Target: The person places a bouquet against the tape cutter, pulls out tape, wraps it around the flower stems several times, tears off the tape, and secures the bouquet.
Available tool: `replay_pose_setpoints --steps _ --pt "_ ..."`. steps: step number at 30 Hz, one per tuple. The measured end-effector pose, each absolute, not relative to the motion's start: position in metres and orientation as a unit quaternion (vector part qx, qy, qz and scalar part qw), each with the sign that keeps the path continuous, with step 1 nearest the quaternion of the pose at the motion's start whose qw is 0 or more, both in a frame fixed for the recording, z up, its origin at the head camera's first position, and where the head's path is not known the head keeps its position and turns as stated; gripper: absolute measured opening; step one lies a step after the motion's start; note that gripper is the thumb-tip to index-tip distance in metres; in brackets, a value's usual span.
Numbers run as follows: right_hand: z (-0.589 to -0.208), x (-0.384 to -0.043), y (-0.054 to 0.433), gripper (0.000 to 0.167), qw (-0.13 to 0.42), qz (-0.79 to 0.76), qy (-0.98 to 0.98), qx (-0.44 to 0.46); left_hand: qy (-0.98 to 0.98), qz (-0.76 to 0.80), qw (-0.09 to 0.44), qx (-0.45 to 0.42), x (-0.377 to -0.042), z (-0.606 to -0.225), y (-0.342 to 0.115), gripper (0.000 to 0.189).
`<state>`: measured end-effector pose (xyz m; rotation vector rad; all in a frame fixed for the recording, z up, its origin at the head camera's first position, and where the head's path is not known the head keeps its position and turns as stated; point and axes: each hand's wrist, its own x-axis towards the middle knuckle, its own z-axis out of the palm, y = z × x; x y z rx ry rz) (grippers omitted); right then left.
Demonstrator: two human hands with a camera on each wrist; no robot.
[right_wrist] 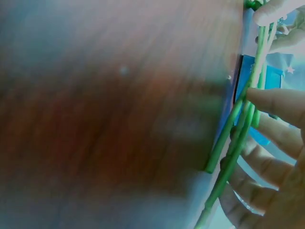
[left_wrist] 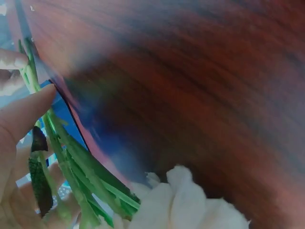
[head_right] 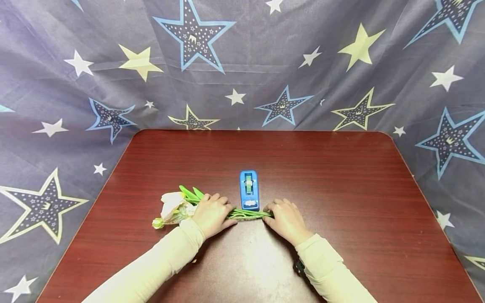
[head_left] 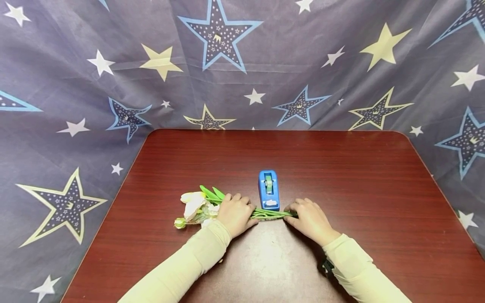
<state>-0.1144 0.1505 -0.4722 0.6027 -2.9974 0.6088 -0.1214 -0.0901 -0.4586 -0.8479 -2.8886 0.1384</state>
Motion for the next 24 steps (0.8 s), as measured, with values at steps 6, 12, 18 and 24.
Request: replay_pose_setpoints --steps 6,12,18,24 --pt "-0.471 -0.116 0.151 0.017 0.005 0.204 -0.959 0.197 -0.956 0.041 0.065 -0.281 -0.121 -0.456 -0.089 0.039" --pt "-0.466 -0.119 0.151 0.019 -0.022 0.233 -0.954 0.189 -0.958 0.027 0.063 -0.279 -0.122 -0.455 -0.088 0.044" --pt "-0.462 -0.122 0.151 0.015 -0.042 0.294 -0.94 0.169 -0.962 0.004 0.053 -0.269 -0.124 -0.455 -0.087 0.047" --pt "-0.462 -0.122 0.15 0.014 -0.042 0.384 -0.91 0.151 -0.963 -0.045 0.054 -0.258 -0.125 -0.454 -0.086 0.043"
